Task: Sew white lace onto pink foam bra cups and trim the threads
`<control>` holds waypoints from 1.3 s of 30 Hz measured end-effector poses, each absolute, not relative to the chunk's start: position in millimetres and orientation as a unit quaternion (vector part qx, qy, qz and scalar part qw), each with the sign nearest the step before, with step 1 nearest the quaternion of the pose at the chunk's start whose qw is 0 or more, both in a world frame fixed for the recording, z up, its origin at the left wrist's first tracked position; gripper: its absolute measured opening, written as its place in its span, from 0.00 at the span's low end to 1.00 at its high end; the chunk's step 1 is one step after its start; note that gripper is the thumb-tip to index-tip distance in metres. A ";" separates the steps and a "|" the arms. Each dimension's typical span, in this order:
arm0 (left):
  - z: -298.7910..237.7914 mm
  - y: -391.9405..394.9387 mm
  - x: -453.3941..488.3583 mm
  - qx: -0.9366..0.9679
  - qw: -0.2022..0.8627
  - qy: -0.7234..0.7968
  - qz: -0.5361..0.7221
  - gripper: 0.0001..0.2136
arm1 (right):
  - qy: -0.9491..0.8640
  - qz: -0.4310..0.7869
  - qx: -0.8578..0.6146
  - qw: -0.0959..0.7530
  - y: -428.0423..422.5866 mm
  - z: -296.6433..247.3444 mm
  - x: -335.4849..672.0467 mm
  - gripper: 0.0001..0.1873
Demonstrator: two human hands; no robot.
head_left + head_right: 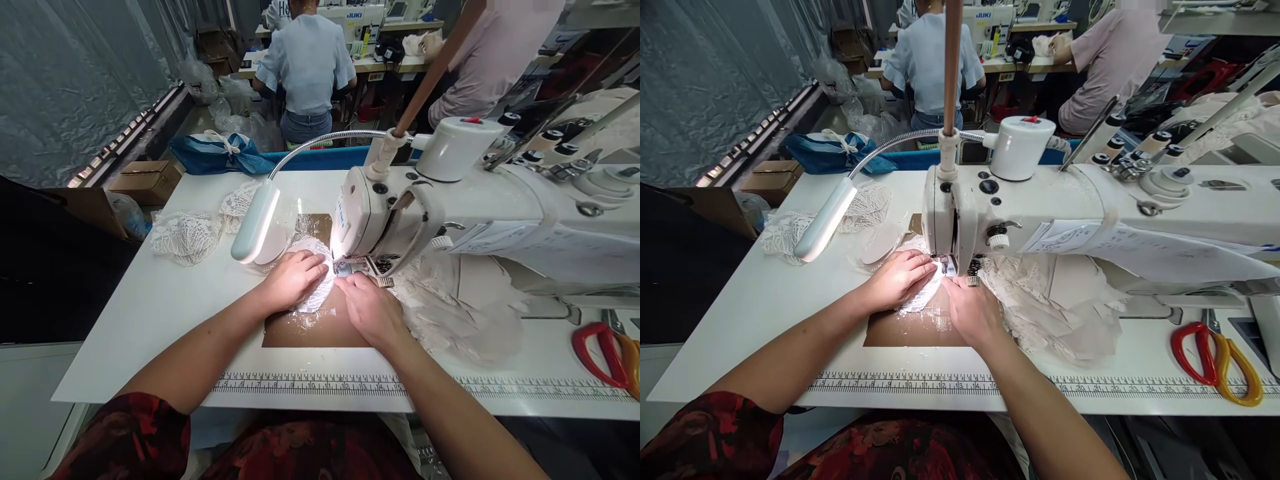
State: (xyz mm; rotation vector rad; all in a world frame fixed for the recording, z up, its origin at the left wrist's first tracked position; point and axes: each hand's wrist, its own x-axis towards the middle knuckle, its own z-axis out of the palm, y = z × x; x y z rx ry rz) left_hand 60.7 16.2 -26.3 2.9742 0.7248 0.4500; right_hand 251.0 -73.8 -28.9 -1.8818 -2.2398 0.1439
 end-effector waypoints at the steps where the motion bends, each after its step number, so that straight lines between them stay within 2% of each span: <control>1: -25.6 14.3 59.3 0.962 0.025 0.231 0.143 0.14 | -0.758 0.050 -0.640 0.114 -74.1 -28.7 251.4 0.23; 15: -22.0 9.1 61.1 0.945 0.166 0.250 0.128 0.14 | -0.745 0.074 -0.646 0.147 -78.0 -28.1 252.6 0.22; 25: -14.5 12.8 56.3 0.936 0.216 0.252 0.114 0.13 | -0.777 0.064 -0.620 0.085 -77.6 -25.3 250.2 0.25; 28: -17.4 11.6 53.0 0.944 0.211 0.211 0.143 0.12 | -0.776 0.048 -0.626 0.066 -79.2 -24.8 248.1 0.23; 30: -19.5 10.2 51.4 0.955 0.187 0.172 0.154 0.15 | -0.775 0.038 -0.627 0.067 -81.0 -24.6 247.5 0.22; 39: -19.1 4.4 50.9 0.978 0.102 0.154 0.093 0.20 | -0.771 -0.025 -0.632 0.076 -86.8 -27.2 245.2 0.21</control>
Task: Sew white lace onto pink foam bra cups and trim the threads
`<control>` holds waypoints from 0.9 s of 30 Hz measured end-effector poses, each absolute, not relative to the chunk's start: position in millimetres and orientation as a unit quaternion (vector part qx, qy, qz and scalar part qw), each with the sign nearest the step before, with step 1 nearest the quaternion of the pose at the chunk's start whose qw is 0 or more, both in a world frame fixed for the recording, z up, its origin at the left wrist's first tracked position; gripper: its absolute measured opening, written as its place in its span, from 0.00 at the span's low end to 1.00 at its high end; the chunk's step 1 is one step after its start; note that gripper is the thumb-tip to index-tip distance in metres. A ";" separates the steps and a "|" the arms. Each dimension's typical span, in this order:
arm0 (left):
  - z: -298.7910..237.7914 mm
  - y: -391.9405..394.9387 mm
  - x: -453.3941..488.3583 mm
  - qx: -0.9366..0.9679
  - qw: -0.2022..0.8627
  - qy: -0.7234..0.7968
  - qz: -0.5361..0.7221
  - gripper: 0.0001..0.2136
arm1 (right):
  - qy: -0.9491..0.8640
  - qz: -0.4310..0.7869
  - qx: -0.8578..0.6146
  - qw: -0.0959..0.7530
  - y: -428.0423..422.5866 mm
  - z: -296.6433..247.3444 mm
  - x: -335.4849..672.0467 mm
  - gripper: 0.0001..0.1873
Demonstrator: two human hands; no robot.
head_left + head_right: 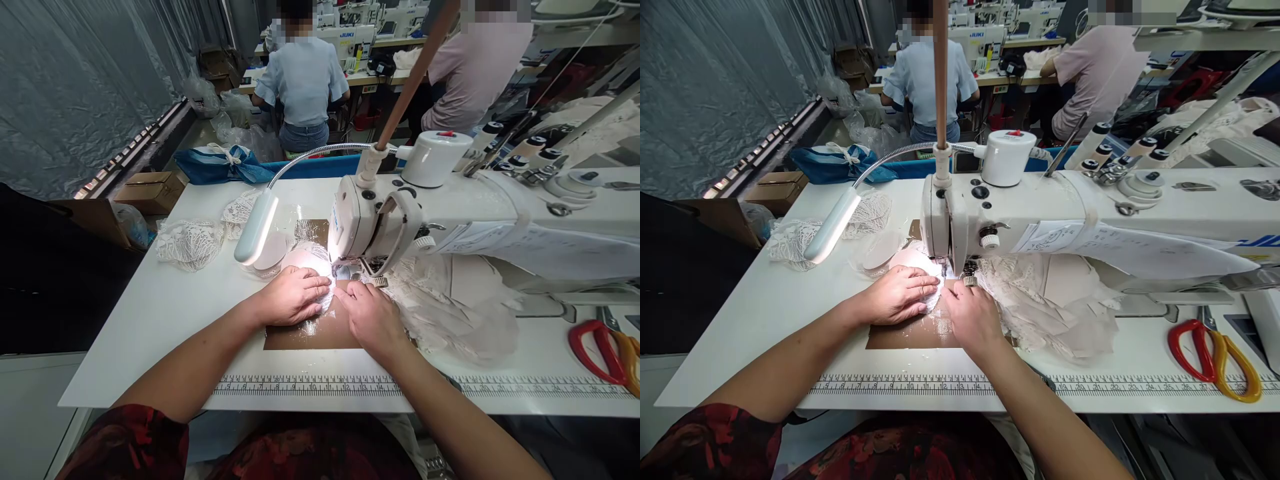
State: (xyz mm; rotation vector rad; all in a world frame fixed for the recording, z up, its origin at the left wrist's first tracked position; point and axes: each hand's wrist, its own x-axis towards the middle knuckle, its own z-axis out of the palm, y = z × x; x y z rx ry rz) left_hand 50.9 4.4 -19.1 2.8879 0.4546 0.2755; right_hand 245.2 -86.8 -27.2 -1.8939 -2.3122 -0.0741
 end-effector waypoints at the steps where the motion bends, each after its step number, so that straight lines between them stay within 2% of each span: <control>1: -18.9 4.4 51.0 0.978 0.100 0.157 0.092 0.20 | -0.771 -0.027 -0.632 0.075 -86.6 -27.7 245.1 0.21; 11: -22.6 5.7 50.7 0.976 0.068 0.183 0.099 0.20 | -0.763 -0.016 -0.643 0.057 -80.3 -28.3 248.4 0.24; 22: -26.5 7.4 45.9 0.978 0.098 0.143 0.119 0.14 | -0.823 0.014 -0.546 0.157 -87.7 -36.4 261.7 0.21; 27: -26.3 8.6 45.5 0.980 0.094 0.139 0.108 0.14 | -0.802 0.010 -0.567 0.186 -89.1 -34.8 261.3 0.23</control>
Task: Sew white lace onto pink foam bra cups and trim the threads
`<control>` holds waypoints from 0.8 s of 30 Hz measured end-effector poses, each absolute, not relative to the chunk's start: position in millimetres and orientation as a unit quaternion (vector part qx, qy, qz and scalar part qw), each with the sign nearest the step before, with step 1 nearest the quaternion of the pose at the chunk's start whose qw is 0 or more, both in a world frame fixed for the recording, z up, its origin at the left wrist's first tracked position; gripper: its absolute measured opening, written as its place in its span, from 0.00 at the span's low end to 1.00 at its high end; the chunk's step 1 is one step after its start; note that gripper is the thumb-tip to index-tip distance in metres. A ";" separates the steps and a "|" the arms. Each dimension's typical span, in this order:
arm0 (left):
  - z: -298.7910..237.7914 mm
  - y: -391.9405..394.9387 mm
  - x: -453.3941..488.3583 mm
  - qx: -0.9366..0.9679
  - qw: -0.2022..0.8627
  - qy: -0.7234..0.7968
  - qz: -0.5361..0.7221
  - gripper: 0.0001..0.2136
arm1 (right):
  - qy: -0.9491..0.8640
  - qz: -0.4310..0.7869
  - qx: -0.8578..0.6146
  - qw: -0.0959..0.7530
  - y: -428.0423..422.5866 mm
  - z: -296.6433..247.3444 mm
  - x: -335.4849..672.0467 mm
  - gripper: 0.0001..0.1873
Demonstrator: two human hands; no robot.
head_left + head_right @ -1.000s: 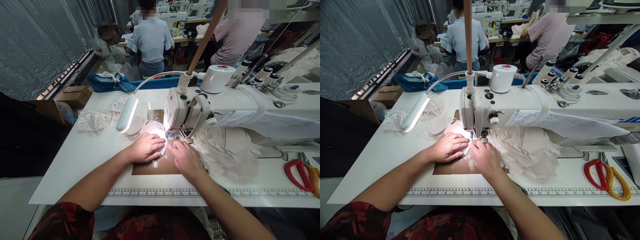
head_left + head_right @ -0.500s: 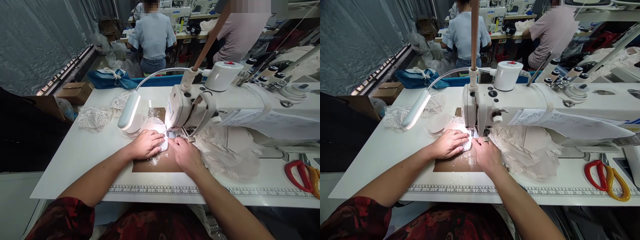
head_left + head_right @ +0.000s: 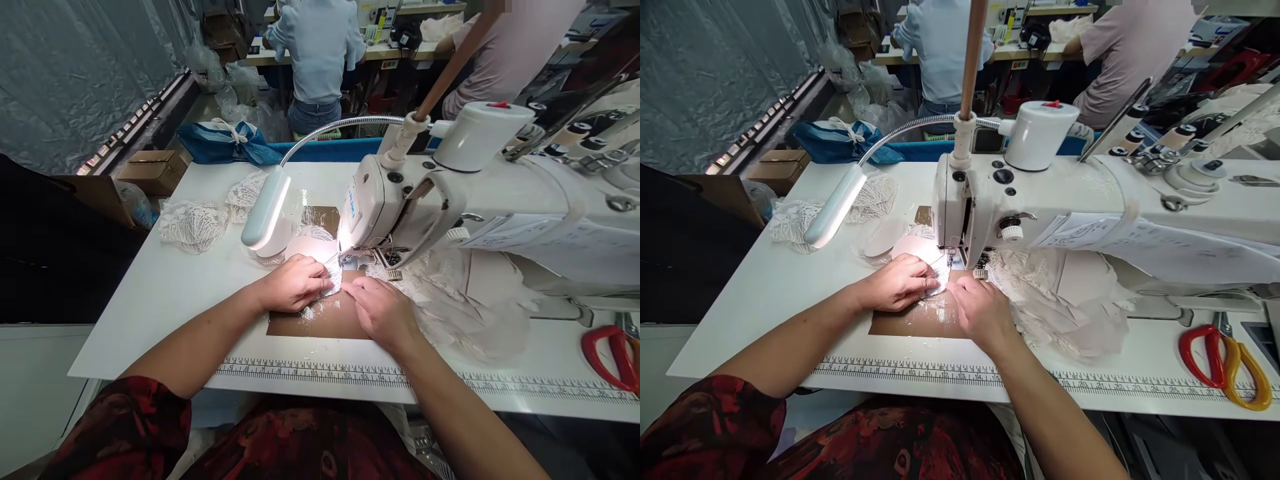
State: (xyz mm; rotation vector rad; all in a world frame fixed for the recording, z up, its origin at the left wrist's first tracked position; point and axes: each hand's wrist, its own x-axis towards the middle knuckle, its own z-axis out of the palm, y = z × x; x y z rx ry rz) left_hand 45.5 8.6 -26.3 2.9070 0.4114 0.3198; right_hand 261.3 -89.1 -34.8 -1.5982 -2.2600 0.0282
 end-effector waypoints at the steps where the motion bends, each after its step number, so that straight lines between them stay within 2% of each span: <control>1: -26.0 8.8 45.4 0.980 0.093 0.138 0.106 0.14 | -0.799 0.010 -0.570 0.192 -89.4 -34.6 261.3 0.22; 14: -24.9 5.6 46.2 0.983 0.071 0.138 0.099 0.15 | -0.814 0.021 -0.553 0.177 -88.6 -35.1 260.6 0.17; 24: -26.1 5.1 47.2 0.984 0.069 0.138 0.086 0.16 | -0.799 0.041 -0.558 0.220 -90.7 -36.5 261.2 0.23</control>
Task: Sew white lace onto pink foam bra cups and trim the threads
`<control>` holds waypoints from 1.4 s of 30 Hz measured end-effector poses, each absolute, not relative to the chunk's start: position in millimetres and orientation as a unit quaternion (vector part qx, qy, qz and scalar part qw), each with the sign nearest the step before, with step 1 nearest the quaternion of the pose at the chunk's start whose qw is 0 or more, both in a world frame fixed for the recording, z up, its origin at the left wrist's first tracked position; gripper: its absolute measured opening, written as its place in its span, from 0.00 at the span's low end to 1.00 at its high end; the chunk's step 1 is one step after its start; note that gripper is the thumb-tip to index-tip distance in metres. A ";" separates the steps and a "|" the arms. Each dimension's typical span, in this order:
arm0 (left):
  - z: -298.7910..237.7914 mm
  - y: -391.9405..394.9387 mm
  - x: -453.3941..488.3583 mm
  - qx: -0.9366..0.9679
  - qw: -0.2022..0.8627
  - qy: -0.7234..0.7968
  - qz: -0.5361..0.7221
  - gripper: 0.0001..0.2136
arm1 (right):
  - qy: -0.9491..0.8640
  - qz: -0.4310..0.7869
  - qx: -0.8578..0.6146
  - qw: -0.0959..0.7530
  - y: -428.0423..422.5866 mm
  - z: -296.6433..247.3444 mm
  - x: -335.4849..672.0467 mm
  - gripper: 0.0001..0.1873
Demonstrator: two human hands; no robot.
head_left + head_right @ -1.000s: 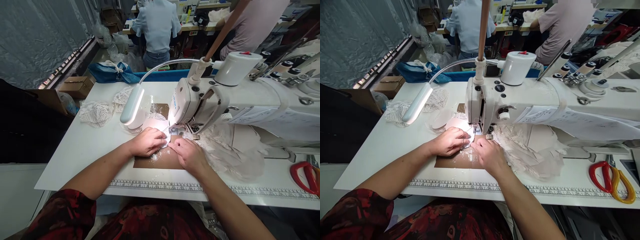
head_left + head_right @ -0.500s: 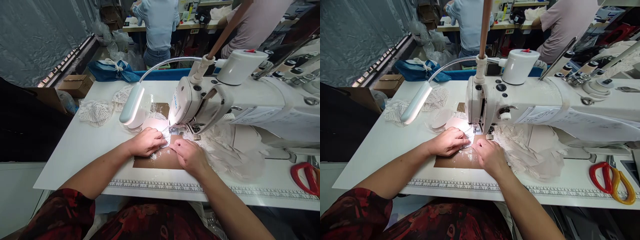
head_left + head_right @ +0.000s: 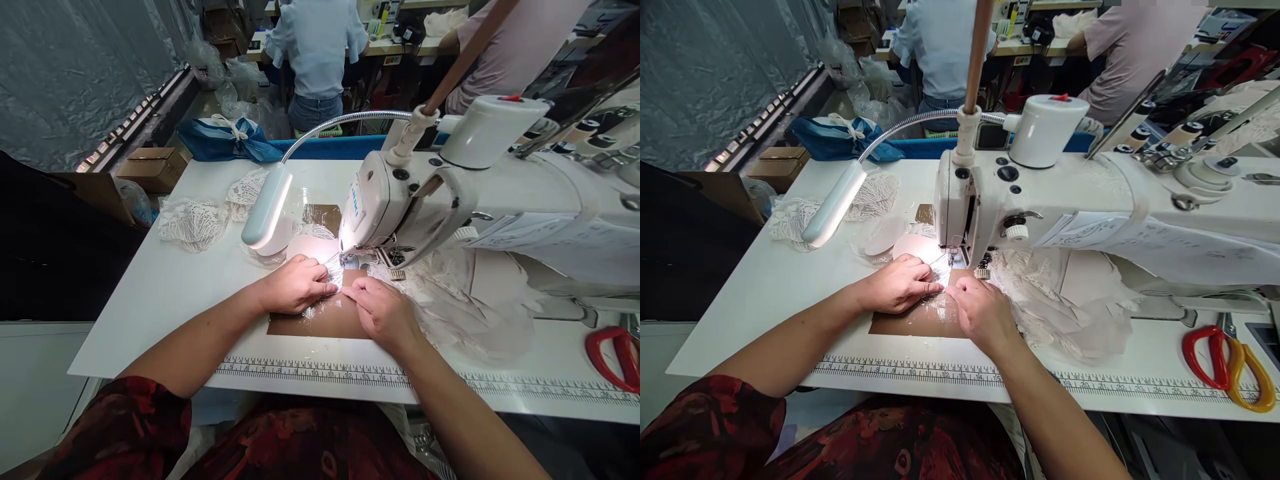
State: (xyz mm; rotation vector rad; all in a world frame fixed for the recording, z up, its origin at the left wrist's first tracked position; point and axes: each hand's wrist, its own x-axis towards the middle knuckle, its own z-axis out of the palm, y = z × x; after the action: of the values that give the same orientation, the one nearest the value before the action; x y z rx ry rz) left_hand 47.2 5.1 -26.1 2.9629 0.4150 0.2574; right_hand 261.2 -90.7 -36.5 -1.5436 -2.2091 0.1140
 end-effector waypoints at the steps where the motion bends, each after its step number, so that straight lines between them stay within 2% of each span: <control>1: -26.2 5.1 47.2 0.984 0.069 0.139 0.085 0.16 | -0.803 0.037 -0.555 0.216 -90.5 -36.7 261.0 0.23; 8: -22.6 4.2 47.8 0.979 0.091 0.151 0.101 0.14 | -0.839 -0.005 -0.528 0.134 -88.2 -31.6 257.2 0.20; 15: -17.2 2.3 63.4 0.975 0.066 0.199 0.077 0.18 | -0.843 -0.024 -0.512 0.163 -87.6 -36.3 256.6 0.16; 22: -18.3 5.5 63.9 0.979 0.056 0.176 0.085 0.18 | -0.835 -0.026 -0.527 0.159 -86.4 -37.0 257.9 0.15; 33: -22.9 11.5 63.2 0.978 0.045 0.183 0.084 0.17 | -0.788 -0.012 -0.613 0.056 -79.3 -30.4 251.7 0.24; 42: -29.4 18.8 63.8 0.964 0.073 0.224 0.120 0.17 | -0.778 -0.017 -0.623 0.081 -77.7 -31.2 251.4 0.27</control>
State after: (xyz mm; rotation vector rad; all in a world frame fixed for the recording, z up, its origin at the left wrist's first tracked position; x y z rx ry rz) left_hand 63.8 18.8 -29.4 2.8970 0.6718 0.3606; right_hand 251.4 -77.7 -31.2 -1.8617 -2.3250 -0.0509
